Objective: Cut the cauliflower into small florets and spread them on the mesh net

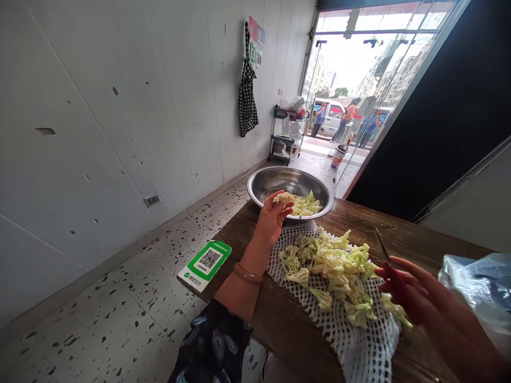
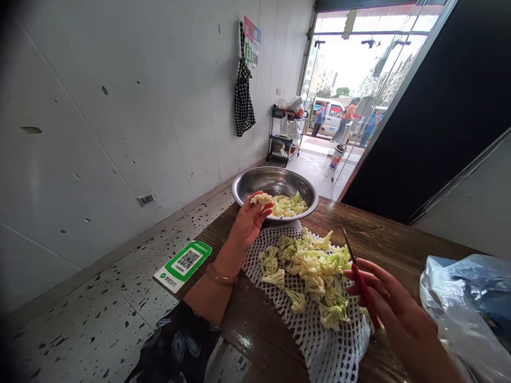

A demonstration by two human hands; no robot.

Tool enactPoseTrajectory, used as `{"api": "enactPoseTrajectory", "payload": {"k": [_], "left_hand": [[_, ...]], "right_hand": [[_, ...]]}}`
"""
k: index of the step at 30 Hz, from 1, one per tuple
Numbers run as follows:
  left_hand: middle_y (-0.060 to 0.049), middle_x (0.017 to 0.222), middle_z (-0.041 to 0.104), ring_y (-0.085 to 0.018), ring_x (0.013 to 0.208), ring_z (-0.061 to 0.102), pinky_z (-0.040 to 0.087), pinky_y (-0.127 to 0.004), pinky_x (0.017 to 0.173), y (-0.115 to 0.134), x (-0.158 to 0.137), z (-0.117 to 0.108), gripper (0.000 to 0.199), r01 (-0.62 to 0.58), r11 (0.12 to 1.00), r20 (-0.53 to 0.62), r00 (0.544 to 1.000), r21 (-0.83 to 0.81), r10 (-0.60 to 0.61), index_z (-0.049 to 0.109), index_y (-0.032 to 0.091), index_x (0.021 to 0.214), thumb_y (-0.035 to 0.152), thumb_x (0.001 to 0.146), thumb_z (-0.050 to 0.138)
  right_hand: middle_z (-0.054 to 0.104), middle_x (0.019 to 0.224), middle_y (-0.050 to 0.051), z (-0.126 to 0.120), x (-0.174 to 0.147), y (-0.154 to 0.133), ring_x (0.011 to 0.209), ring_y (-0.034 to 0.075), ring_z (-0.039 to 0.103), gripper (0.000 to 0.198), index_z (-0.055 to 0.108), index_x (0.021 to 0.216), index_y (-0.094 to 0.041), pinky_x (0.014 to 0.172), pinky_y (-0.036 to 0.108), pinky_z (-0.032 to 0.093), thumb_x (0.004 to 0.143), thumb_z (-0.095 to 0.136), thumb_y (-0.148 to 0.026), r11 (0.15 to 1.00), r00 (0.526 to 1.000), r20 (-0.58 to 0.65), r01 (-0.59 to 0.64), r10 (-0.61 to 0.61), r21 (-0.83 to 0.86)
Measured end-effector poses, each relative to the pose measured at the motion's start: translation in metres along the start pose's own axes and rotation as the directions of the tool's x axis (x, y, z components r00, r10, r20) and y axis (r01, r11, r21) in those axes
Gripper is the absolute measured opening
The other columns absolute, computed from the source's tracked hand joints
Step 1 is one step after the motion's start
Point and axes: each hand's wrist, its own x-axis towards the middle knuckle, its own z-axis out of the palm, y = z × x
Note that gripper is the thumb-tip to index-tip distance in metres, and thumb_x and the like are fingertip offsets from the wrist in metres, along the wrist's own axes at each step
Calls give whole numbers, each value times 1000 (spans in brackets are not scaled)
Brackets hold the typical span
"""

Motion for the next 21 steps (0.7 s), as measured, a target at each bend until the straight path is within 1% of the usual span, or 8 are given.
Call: {"api": "enactPoseTrajectory", "payload": {"k": [2,4,7,10,14,16,18,21], "left_hand": [[-1,105,69,-15,99,69,52,-26,83,-1,0,0,37,-28,999,-18,999,41,29,66,24,108,30,76,81],[-2,107,69,-15,100,68,51,-24,79,-2,0,0,37,-56,994,-48,997,90,60,66,24,109,31,76,81],[-2,105,69,-16,94,69,49,-23,69,-1,0,1,38,-77,989,-91,992,125,89,64,23,109,32,76,81],[-3,105,69,-16,87,70,51,-24,66,-1,0,3,39,-71,990,-109,990,119,84,61,21,107,34,75,81],[-4,105,69,-17,88,72,55,-28,75,-3,1,4,39,-66,991,-135,988,113,81,58,20,105,33,76,81],[-4,105,69,-17,89,71,56,-31,79,-3,2,4,38,-78,990,-148,984,119,96,57,21,106,31,77,80],[-3,105,69,-16,90,70,56,-32,83,-3,1,4,37,-92,988,-151,982,126,111,57,21,106,30,78,80],[-2,103,68,-15,89,69,56,-33,86,-4,1,4,36,-115,984,-138,981,136,133,57,21,104,30,78,80]], "right_hand": [[75,115,16,18,17,-17,86,27,76,61,62,135,-26,51,26,59,86,62,-61,982,989,147,-37,10,183],[76,111,15,38,32,-29,84,25,74,66,64,134,-22,53,26,58,80,69,-61,970,986,169,-32,-10,242],[78,99,10,64,53,-43,79,21,72,65,67,132,-20,63,30,59,79,73,-56,985,982,176,38,-68,170],[77,90,7,82,74,-54,74,18,69,57,70,128,-19,71,32,57,81,70,-50,985,970,174,164,-169,43],[75,86,4,95,95,-69,71,17,65,47,73,124,-20,71,32,54,83,68,-43,943,926,214,329,-311,-56],[74,84,3,100,102,-75,69,16,64,44,74,122,-21,71,31,53,84,67,-42,921,905,238,381,-353,-80],[75,85,3,104,106,-80,69,16,64,43,75,121,-20,71,30,52,85,66,-42,911,898,240,400,-369,-96],[75,82,3,110,111,-83,67,15,63,40,76,119,-21,67,29,50,85,65,-40,914,904,238,388,-354,-115]]}}
